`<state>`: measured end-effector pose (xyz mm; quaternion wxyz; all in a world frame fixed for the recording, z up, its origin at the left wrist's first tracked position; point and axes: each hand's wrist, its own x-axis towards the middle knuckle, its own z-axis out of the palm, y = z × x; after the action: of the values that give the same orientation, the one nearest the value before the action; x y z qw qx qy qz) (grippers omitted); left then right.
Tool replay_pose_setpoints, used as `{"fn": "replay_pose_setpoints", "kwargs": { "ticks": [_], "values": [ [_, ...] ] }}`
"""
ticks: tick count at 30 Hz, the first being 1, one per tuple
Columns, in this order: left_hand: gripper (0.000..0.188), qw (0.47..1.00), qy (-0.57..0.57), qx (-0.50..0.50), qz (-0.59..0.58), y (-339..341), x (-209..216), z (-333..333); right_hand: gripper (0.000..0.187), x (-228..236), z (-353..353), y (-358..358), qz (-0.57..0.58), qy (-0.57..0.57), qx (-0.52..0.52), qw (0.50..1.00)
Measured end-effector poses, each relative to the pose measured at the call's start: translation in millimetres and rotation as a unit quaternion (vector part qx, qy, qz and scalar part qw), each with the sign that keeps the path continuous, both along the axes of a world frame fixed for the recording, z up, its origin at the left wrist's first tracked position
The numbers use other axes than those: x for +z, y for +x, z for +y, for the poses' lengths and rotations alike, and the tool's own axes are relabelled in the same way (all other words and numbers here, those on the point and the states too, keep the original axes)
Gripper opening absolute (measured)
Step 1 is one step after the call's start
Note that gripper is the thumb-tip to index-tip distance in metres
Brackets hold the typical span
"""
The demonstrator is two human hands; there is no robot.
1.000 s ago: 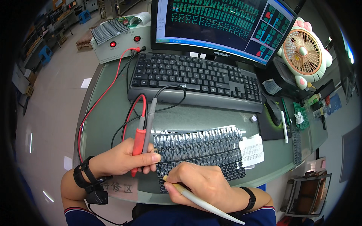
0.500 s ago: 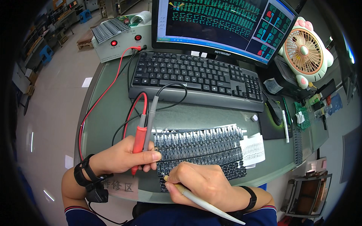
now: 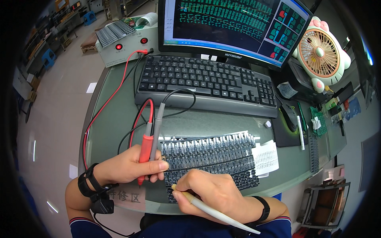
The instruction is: Using electronic test probes to measure and verify a series of components while monitoring data on a screen.
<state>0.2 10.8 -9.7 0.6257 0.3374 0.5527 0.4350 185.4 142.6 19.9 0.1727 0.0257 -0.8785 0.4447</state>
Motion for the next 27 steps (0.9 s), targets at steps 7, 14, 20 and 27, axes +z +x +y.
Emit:
{"fn": "replay_pose_setpoints", "kwargs": {
  "ticks": [7,14,20,27],
  "values": [
    [0.039,1.000,0.019,0.000,0.014,2.6,0.1,-0.6,0.016,-0.7,-0.4,0.0,-0.002,0.009,-0.007,1.000],
    [0.031,1.000,0.000,0.000,0.001,0.9,1.5,-0.9,0.016,0.0,-1.8,-1.1,-0.001,0.016,-0.009,1.000],
    [0.031,1.000,0.010,0.014,-0.004,2.8,-1.8,-1.1,0.016,1.1,-1.2,-1.1,0.000,0.027,-0.004,1.000],
    [0.031,1.000,0.007,0.016,-0.001,2.4,-0.8,-0.4,0.017,1.9,0.7,-1.1,-0.009,0.028,0.007,1.000]
  ]
}}
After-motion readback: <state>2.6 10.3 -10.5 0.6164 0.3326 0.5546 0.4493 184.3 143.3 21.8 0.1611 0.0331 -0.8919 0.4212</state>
